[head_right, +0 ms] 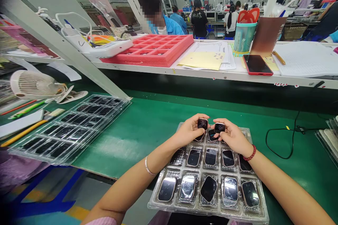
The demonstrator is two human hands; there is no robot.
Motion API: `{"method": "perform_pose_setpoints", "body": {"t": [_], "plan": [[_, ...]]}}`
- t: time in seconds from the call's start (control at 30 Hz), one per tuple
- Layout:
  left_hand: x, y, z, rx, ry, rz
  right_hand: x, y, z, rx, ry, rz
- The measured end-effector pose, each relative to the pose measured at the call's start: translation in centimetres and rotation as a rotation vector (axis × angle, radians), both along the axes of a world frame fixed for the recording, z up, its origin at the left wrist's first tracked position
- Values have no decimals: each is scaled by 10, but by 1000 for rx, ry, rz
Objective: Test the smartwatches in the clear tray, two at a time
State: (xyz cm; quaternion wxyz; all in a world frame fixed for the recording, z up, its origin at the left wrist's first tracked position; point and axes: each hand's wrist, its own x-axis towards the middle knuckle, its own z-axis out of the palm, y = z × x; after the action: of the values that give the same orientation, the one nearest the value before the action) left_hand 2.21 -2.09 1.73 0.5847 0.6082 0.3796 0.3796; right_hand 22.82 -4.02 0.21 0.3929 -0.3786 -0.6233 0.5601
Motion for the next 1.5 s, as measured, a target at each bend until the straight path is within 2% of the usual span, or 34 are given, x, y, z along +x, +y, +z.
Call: {"method": "perform_pose_setpoints", "body": {"t": [0.27,0.53,0.87,1.5], "plan": [[0,-1,4,-14,21,-2,0,0,2,-17,-17,-34],[0,0,1,2,22,9,0,-1,0,1,-31,15],[-1,-1,0,7,31,-12,-1,0,4,-21,-38,-38],[-1,0,1,-8,-6,-14,0,-1,1,6,-31,-22]]}}
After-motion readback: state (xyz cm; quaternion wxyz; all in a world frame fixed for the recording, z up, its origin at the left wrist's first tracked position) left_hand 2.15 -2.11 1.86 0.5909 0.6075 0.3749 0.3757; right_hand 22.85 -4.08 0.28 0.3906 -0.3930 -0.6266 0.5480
